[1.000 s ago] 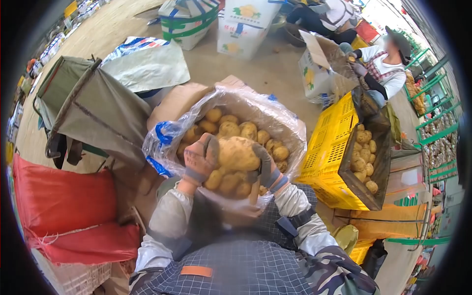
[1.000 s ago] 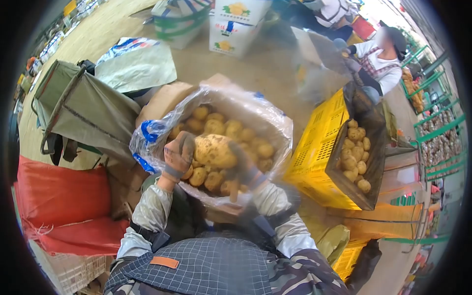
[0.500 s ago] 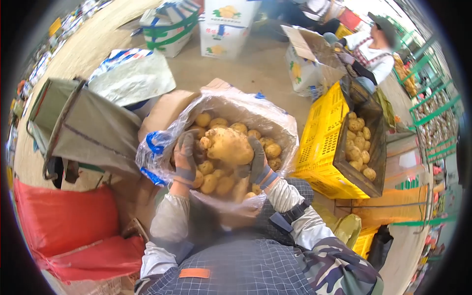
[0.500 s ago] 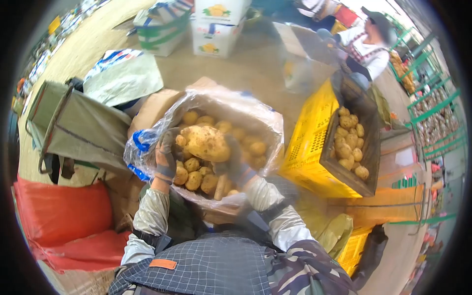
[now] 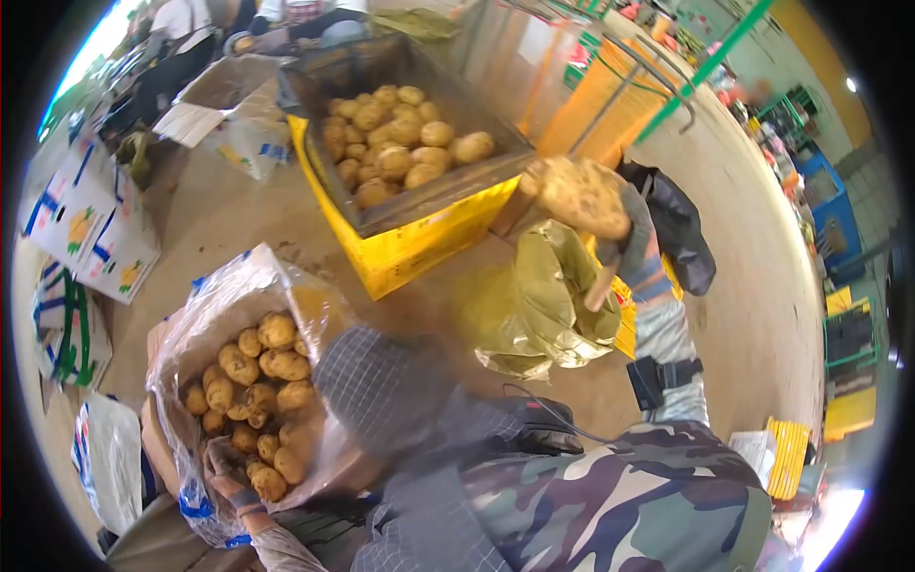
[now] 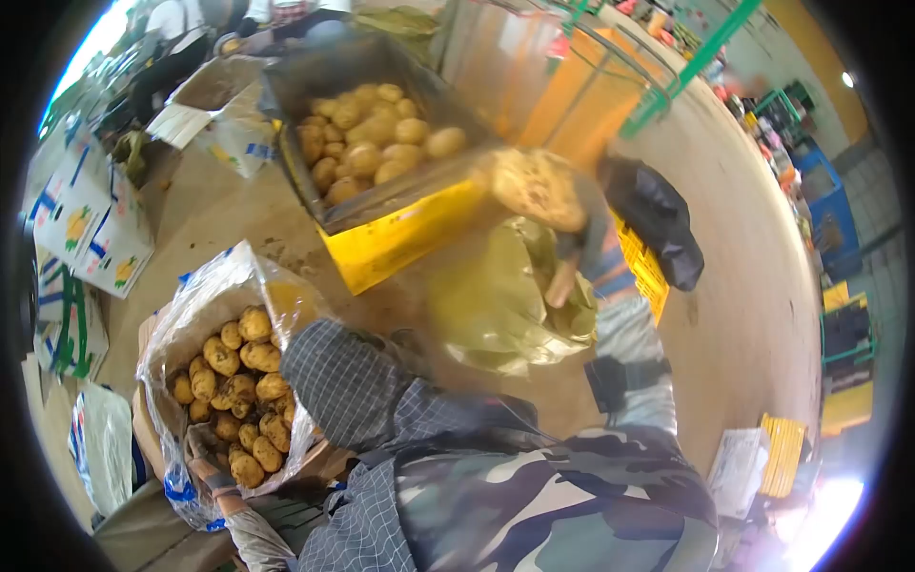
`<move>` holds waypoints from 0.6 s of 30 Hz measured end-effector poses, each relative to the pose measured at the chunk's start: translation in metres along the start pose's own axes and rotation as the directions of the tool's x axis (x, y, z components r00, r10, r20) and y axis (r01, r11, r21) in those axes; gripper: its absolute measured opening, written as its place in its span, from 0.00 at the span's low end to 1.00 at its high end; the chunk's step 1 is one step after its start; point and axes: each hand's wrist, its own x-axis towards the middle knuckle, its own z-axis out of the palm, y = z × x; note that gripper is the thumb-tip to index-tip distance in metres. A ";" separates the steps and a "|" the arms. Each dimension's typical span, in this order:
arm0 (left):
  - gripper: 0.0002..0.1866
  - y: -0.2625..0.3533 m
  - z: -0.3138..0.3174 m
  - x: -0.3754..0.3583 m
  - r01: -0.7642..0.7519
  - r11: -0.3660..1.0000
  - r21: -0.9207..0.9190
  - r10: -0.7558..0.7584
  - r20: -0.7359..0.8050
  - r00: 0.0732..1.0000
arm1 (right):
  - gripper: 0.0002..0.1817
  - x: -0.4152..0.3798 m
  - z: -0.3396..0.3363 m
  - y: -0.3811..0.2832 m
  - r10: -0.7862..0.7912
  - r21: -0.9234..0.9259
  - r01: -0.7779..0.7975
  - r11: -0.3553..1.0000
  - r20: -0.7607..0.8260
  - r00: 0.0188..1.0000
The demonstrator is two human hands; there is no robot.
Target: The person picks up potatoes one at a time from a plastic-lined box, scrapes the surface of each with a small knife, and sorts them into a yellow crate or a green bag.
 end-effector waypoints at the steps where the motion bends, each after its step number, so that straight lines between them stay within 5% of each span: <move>1: 0.16 -0.001 -0.003 0.014 -0.036 0.997 0.061 0.037 -0.017 0.999 | 0.29 -0.013 -0.029 0.011 -0.030 -0.114 0.018 0.993 -0.103 0.994; 2: 0.16 0.001 0.002 0.021 -0.073 0.990 0.121 0.077 -0.033 0.996 | 0.29 -0.017 -0.063 0.030 0.060 -0.097 -0.081 0.992 -0.203 0.977; 3: 0.16 0.040 0.041 0.007 -0.605 0.626 0.492 0.643 0.113 0.758 | 0.28 -0.018 -0.092 0.052 0.149 -0.071 -0.177 0.982 -0.295 0.944; 5: 0.16 0.134 0.154 -0.041 -0.796 0.357 0.488 0.802 0.277 0.530 | 0.27 -0.015 -0.139 0.102 0.251 -0.052 -0.296 0.954 -0.409 0.877; 6: 0.17 0.160 0.205 -0.056 -0.637 0.725 0.264 0.614 0.173 0.770 | 0.26 -0.015 -0.153 0.121 0.299 -0.036 -0.354 0.934 -0.459 0.837; 8: 0.18 0.172 0.289 -0.061 -0.644 0.746 0.170 0.500 0.497 0.709 | 0.31 -0.012 -0.166 0.153 0.328 -0.220 -0.492 0.842 -0.516 0.791; 9: 0.18 0.188 0.347 -0.094 -0.497 0.866 0.051 0.354 0.639 0.683 | 0.33 -0.012 -0.173 0.167 0.327 -0.307 -0.549 0.777 -0.548 0.770; 10: 0.17 0.175 0.403 -0.111 -0.394 0.915 0.082 0.225 0.707 0.670 | 0.38 -0.005 -0.196 0.236 0.139 -0.461 -0.466 0.756 -0.581 0.802; 11: 0.19 0.148 0.449 -0.118 -0.909 0.409 0.075 0.416 0.872 0.259 | 0.42 -0.010 -0.206 0.269 0.100 -0.544 -0.422 0.725 -0.523 0.846; 12: 0.24 0.093 0.514 -0.135 -0.308 0.949 0.067 0.111 0.844 0.525 | 0.46 -0.014 -0.217 0.301 0.060 -0.621 -0.371 0.690 -0.461 0.885; 13: 0.36 0.052 0.556 -0.151 -0.348 0.885 0.309 -0.145 0.894 0.424 | 0.49 -0.021 -0.195 0.293 0.164 -0.608 -0.392 0.691 -0.396 0.903; 14: 0.51 0.059 0.586 -0.199 -0.472 0.580 0.664 -0.266 0.702 0.661 | 0.52 -0.028 -0.168 0.280 0.265 -0.597 -0.414 0.687 -0.325 0.908; 16: 0.62 0.022 0.599 -0.229 -0.377 0.610 0.697 -0.414 0.686 0.598 | 0.55 -0.041 -0.110 0.223 0.392 -0.577 -0.448 0.683 -0.228 0.891; 18: 0.48 -0.044 0.590 -0.199 -0.540 0.482 0.690 -0.292 0.707 0.644 | 0.57 -0.049 -0.106 0.217 0.443 -0.590 -0.414 0.693 -0.105 0.890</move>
